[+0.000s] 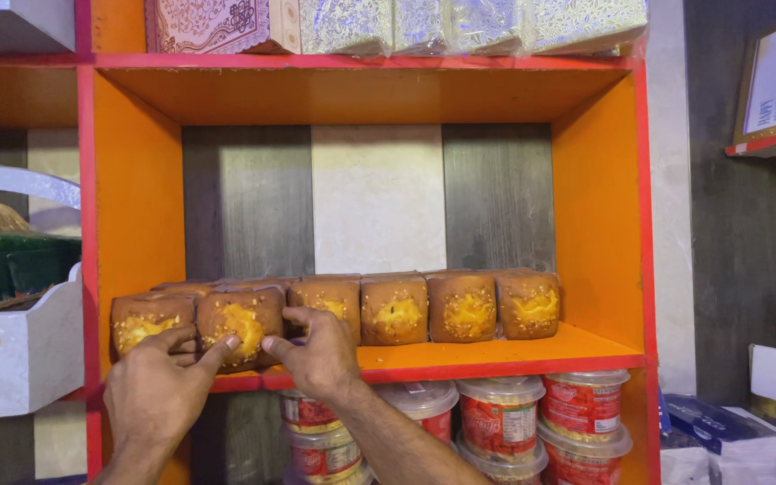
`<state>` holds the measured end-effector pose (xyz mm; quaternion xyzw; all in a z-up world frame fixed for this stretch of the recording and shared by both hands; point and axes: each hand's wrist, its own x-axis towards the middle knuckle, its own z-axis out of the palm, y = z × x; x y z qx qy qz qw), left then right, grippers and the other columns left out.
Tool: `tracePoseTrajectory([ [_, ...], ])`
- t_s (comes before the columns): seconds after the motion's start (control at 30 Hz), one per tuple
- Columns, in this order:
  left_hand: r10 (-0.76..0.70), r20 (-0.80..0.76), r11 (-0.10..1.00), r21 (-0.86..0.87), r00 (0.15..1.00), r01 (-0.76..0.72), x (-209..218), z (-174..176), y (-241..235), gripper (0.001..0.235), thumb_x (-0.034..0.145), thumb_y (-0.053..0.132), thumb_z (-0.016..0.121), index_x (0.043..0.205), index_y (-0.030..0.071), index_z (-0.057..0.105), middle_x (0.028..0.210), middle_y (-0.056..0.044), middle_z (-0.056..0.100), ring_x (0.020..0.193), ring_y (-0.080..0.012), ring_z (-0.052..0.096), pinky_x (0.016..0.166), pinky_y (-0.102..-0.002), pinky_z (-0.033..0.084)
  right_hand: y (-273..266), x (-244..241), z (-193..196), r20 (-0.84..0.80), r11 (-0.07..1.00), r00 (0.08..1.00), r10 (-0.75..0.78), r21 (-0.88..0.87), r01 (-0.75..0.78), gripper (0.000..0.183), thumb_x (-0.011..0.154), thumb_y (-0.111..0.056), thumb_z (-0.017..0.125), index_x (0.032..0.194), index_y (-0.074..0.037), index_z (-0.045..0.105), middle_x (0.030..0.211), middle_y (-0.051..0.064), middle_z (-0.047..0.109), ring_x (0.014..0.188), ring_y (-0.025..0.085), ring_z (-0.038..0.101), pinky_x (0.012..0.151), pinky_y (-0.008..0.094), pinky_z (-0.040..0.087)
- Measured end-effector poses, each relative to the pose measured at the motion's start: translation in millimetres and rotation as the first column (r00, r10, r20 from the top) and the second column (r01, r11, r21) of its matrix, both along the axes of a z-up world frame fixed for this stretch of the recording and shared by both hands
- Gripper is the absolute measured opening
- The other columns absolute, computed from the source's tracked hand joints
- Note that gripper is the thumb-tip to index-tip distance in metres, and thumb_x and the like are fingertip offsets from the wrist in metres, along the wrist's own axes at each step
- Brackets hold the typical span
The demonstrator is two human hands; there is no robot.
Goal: The person takes individual cakes from a plastic crate and places them onto a shelf in a row, then moves packages of snacks onto another shelf.
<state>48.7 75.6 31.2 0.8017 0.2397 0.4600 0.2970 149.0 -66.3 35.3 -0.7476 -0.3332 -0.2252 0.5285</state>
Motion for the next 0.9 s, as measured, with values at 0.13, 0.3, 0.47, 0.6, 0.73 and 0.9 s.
tracePoseTrajectory([
  [0.13,0.018,-0.022,1.0,0.018,1.0,-0.018,6.0,-2.9,5.8,0.053,0.076,0.064,0.075,0.113,0.026,0.081,0.101,0.001,0.083,0.115,-0.0269,0.072,0.093,-0.044,0.056,2.3,3.5,-1.1,0.073,0.995,0.993,-0.096,-0.021,0.097,0.054,0.077,-0.035,0.08,0.126,-0.014,0.072,0.122,0.002,0.076,0.108,0.016,0.074,0.097,0.03,0.056],
  [0.3,0.013,-0.029,0.999,0.041,0.999,-0.012,0.5,-2.6,1.6,0.053,0.079,0.064,0.072,0.115,0.025,0.079,0.101,0.0,0.083,0.114,-0.0268,0.072,0.093,-0.046,0.056,-4.3,-10.8,3.0,-0.002,0.995,0.997,-0.073,-0.062,0.072,0.053,0.083,-0.032,0.078,0.132,-0.015,0.069,0.131,0.006,0.071,0.122,0.019,0.068,0.105,0.032,0.053],
  [0.47,0.004,0.04,0.999,0.045,0.999,-0.006,4.7,-6.2,1.5,0.056,0.078,0.061,0.075,0.116,0.02,0.077,0.101,0.0,0.083,0.106,-0.0206,0.076,0.089,-0.043,0.057,1.6,11.0,-2.2,-0.001,1.0,1.0,0.019,-0.025,-0.019,0.053,0.083,-0.027,0.077,0.133,-0.013,0.067,0.13,0.007,0.071,0.12,0.017,0.07,0.103,0.029,0.055],
  [0.6,0.076,0.034,0.98,0.181,0.997,-0.081,4.3,-7.6,-0.6,0.055,0.08,0.06,0.074,0.115,0.018,0.072,0.102,-0.003,0.08,0.104,-0.031,0.074,0.085,-0.051,0.057,2.5,11.5,1.8,-0.151,0.989,0.978,0.142,0.073,-0.133,0.052,0.085,-0.02,0.076,0.135,-0.008,0.065,0.136,0.008,0.07,0.126,0.018,0.067,0.105,0.029,0.056],
  [0.73,0.143,0.136,0.89,0.415,0.98,-0.187,8.4,-10.9,-7.2,0.053,0.081,0.046,0.074,0.124,0.018,0.063,0.122,-0.015,0.055,0.12,-0.0402,0.057,0.077,-0.062,0.06,5.0,12.2,4.8,-0.189,0.985,0.971,0.144,0.121,-0.123,0.047,0.08,-0.025,0.081,0.123,-0.009,0.072,0.122,0.01,0.074,0.099,0.02,0.074,0.069,0.034,0.066],
  [0.9,-0.095,0.17,0.785,0.619,0.981,-0.031,28.5,-10.8,-5.5,0.065,0.076,0.011,0.064,0.141,0.017,0.06,0.143,-0.009,0.054,0.124,-0.038,0.049,0.103,-0.054,0.05,15.6,33.7,1.2,-0.164,0.987,0.982,0.094,0.144,-0.07,0.043,0.072,-0.028,0.088,0.109,-0.013,0.071,0.106,0.004,0.073,0.09,0.014,0.069,0.072,0.03,0.06],
])
